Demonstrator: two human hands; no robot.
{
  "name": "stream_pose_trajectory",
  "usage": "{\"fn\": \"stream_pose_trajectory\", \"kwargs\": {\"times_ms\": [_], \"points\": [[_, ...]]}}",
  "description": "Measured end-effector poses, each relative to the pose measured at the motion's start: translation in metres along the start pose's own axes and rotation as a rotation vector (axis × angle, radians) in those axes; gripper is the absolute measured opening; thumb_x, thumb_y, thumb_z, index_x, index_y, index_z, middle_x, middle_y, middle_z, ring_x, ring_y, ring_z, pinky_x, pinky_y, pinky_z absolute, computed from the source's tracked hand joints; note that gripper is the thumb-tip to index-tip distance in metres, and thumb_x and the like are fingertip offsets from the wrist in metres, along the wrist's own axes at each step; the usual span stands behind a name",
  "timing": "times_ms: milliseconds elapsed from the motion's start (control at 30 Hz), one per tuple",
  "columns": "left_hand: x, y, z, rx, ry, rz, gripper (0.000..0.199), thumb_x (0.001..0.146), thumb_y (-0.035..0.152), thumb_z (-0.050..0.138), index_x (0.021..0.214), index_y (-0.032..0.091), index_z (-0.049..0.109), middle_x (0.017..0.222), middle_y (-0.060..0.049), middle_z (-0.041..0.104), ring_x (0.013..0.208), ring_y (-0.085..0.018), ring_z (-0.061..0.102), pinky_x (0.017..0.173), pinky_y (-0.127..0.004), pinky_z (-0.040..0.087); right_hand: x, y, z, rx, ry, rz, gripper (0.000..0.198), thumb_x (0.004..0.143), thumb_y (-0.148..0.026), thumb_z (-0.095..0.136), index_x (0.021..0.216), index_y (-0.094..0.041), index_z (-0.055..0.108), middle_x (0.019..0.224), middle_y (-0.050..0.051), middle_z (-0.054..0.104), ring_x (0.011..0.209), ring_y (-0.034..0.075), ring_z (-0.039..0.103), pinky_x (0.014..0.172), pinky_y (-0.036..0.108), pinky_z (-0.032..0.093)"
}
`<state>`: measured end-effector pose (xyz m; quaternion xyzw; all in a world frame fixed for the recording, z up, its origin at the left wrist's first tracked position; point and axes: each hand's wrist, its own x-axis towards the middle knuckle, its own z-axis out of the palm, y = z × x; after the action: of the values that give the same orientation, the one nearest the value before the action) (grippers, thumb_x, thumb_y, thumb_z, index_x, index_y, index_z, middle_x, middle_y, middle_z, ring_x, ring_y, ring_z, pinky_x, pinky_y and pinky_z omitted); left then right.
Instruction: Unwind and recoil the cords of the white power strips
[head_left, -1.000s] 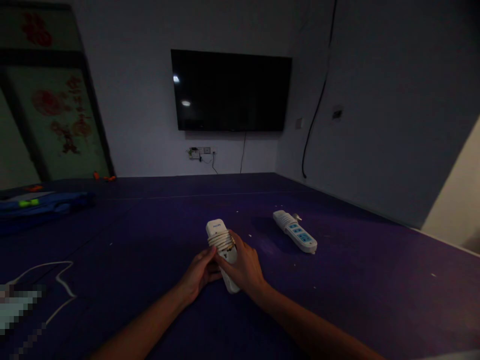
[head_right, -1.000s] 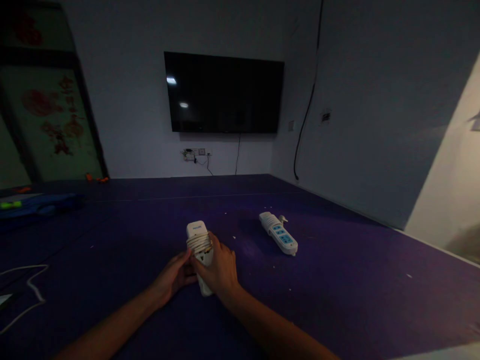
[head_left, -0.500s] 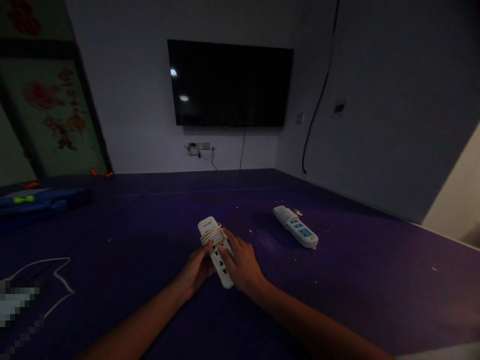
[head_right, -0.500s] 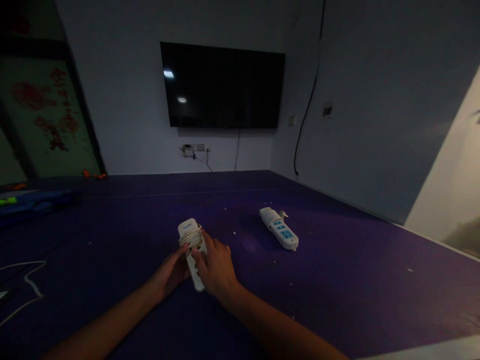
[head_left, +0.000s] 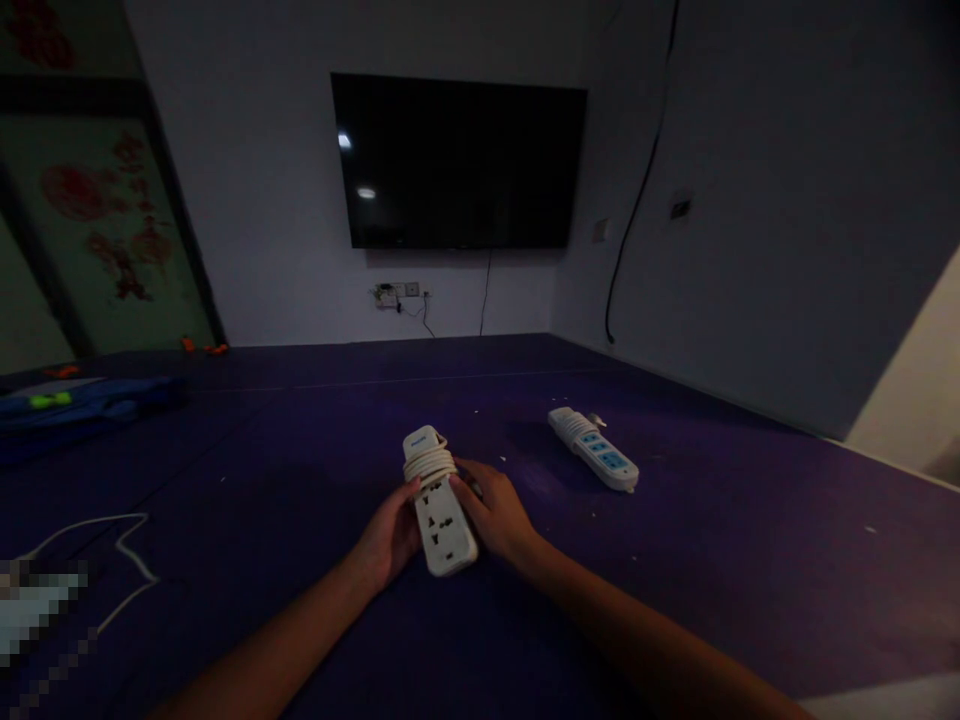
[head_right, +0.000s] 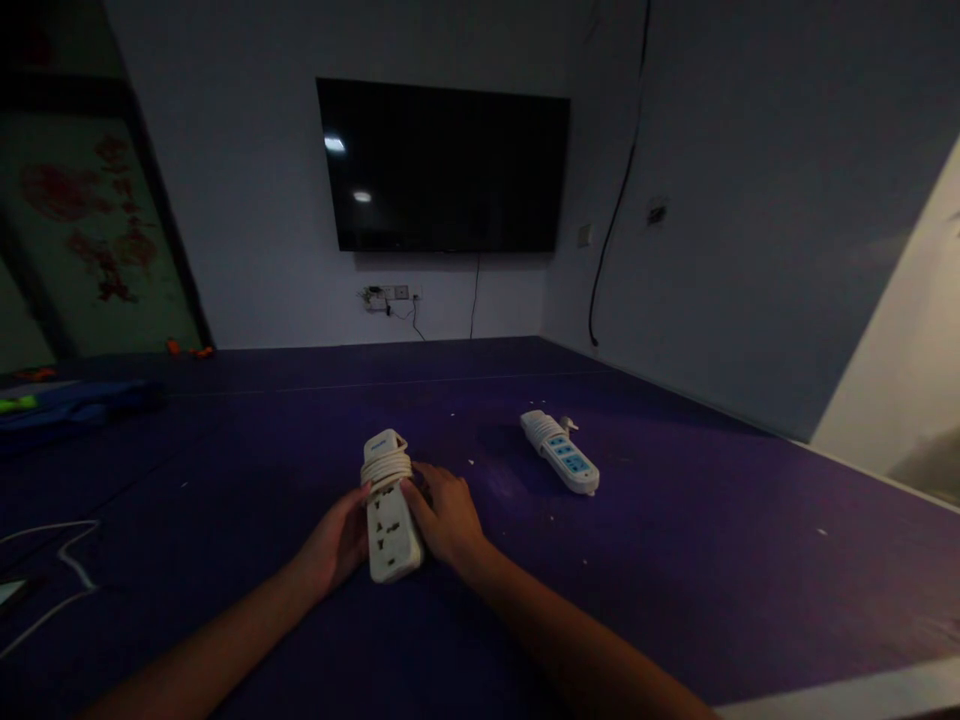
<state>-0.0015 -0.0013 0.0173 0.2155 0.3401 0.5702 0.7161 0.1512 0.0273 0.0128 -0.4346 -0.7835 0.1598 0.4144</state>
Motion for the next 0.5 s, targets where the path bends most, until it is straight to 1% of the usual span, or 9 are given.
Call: {"fn": "stream_pose_trajectory", "kwargs": {"times_ms": [133, 200, 333, 400, 500], "points": [[-0.001, 0.001, 0.000, -0.054, -0.052, 0.016, 0.020, 0.079, 0.016, 0.052, 0.095, 0.009, 0.062, 0.073, -0.006, 0.068, 0.063, -0.016, 0.064, 0.070, -0.029, 0.050, 0.001, -0.001, 0.000, -0.079, -0.036, -0.036, 0.042, 0.093, -0.044, 0.034, 0.115, -0.020, 0.060, 0.109, 0.008, 0.066, 0.100, 0.020, 0.059, 0.086, 0.033, 0.039], [0.000, 0.002, -0.003, -0.050, -0.060, 0.011, 0.021, 0.078, 0.017, 0.051, 0.094, 0.008, 0.062, 0.071, -0.006, 0.068, 0.064, -0.017, 0.064, 0.073, -0.031, 0.051, 0.000, -0.002, 0.000, -0.137, -0.065, -0.046, 0.043, 0.094, -0.044, 0.031, 0.108, -0.019, 0.062, 0.103, 0.008, 0.067, 0.095, 0.020, 0.060, 0.083, 0.031, 0.038], [0.001, 0.004, -0.008, -0.051, -0.079, -0.026, 0.023, 0.078, 0.019, 0.048, 0.091, 0.007, 0.062, 0.072, -0.009, 0.068, 0.073, -0.022, 0.066, 0.076, -0.034, 0.051, -0.002, -0.004, -0.002, -0.259, -0.113, -0.069, 0.047, 0.094, -0.045, 0.028, 0.088, -0.017, 0.066, 0.086, 0.007, 0.068, 0.082, 0.018, 0.060, 0.075, 0.030, 0.035], [0.001, 0.005, -0.009, -0.062, -0.081, -0.035, 0.023, 0.079, 0.021, 0.049, 0.092, 0.008, 0.062, 0.072, -0.009, 0.068, 0.074, -0.022, 0.067, 0.076, -0.034, 0.051, -0.003, -0.005, -0.003, -0.290, -0.108, -0.078, 0.048, 0.094, -0.047, 0.029, 0.087, -0.018, 0.066, 0.086, 0.006, 0.068, 0.083, 0.018, 0.059, 0.075, 0.031, 0.033], [0.001, 0.006, -0.008, -0.087, -0.100, -0.032, 0.028, 0.082, 0.028, 0.051, 0.100, 0.009, 0.061, 0.078, -0.008, 0.069, 0.074, -0.020, 0.066, 0.077, -0.033, 0.051, -0.005, -0.008, -0.003, -0.312, -0.082, -0.065, 0.048, 0.092, -0.051, 0.031, 0.088, -0.020, 0.068, 0.087, 0.006, 0.068, 0.086, 0.019, 0.058, 0.079, 0.034, 0.031]]}}
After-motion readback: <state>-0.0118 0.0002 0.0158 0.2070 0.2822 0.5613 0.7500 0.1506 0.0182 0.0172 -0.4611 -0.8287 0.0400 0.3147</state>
